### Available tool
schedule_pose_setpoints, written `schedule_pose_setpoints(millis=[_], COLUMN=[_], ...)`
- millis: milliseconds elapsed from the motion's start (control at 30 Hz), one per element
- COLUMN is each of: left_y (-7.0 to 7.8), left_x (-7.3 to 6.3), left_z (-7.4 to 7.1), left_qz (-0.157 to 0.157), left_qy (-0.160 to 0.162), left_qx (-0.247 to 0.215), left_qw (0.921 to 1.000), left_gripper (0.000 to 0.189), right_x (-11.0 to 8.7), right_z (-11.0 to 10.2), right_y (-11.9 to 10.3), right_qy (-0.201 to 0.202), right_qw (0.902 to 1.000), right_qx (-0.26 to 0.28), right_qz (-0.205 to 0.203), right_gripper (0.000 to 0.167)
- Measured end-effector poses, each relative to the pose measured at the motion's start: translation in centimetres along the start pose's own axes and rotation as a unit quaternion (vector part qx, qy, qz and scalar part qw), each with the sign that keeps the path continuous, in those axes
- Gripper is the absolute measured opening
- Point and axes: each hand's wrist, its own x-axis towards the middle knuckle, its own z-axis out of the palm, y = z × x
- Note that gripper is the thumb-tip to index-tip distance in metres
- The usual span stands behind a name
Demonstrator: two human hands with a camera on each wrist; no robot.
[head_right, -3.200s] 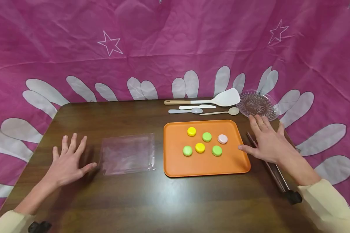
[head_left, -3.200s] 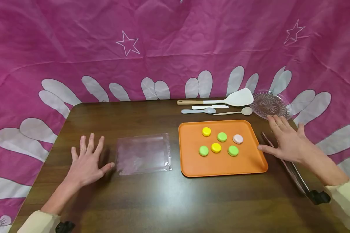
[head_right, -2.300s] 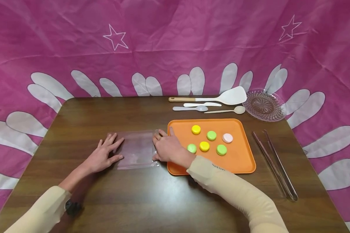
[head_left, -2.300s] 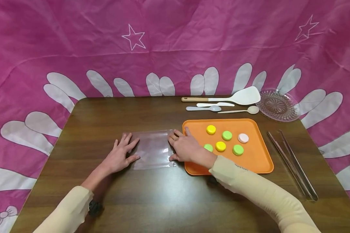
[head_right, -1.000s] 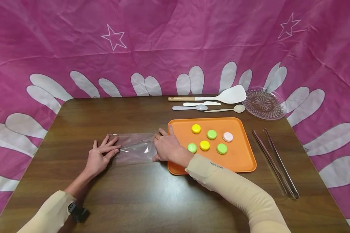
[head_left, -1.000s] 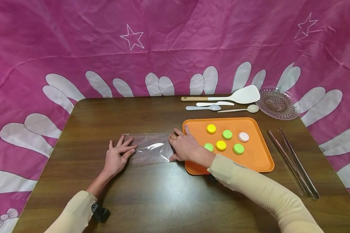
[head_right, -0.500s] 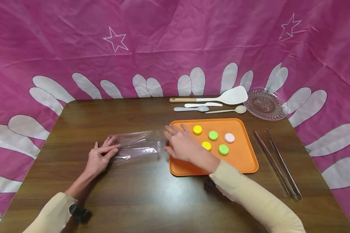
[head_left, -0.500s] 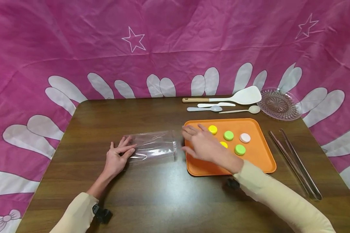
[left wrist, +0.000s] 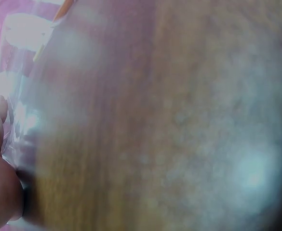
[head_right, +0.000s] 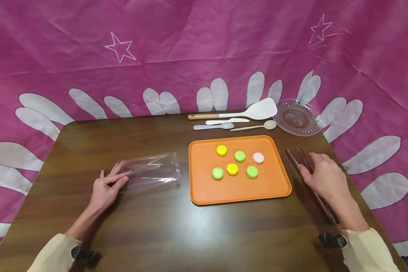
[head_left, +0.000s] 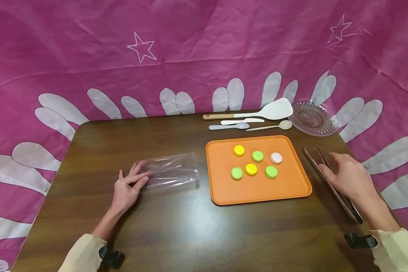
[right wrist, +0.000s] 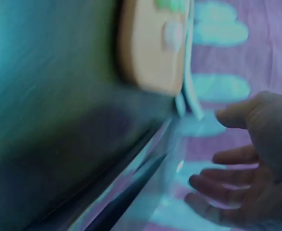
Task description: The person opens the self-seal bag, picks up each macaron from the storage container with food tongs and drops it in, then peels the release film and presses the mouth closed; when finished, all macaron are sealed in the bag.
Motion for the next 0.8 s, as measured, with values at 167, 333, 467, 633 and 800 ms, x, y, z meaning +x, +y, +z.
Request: schedule_pose_setpoints(millis=[167, 333, 467, 633, 800], left_y=[1.3, -1.5, -2.1, -2.0, -2.1], left_x=[0.0, -0.3, -0.4, -0.3, -0.4], left_z=[-0.2, 0.2, 0.3, 0.2, 0.2], left_qz=[-0.003, -0.001, -0.002, -0.004, -0.003], left_qy=[-0.003, -0.006, -0.003, 0.003, 0.005], left_qx=[-0.012, -0.023, -0.023, -0.018, -0.015], left_qw=[0.9999, 0.9997, 0.9997, 0.9998, 0.9999], left_gripper=[0.019, 0.021, 0.021, 0.021, 0.023], right_x=[-2.0, -3.1, -3.1, -2.9, -3.3], right_z=[0.7, 2.1, 2.6, 3.1, 3.7], right_y=[3.3, 4.6, 4.7, 4.4, 4.5], right_qy=[-0.107, -0.123, -0.117, -0.094, -0.055], right_qw=[0.9914, 0.9895, 0.9918, 0.995, 0.9983], right_qx=[-0.021, -0.023, -0.029, -0.026, -0.005], right_qz=[0.072, 0.072, 0.044, 0.022, 0.021], right_gripper=[0.083, 0.077, 0.065, 0.055, 0.052])
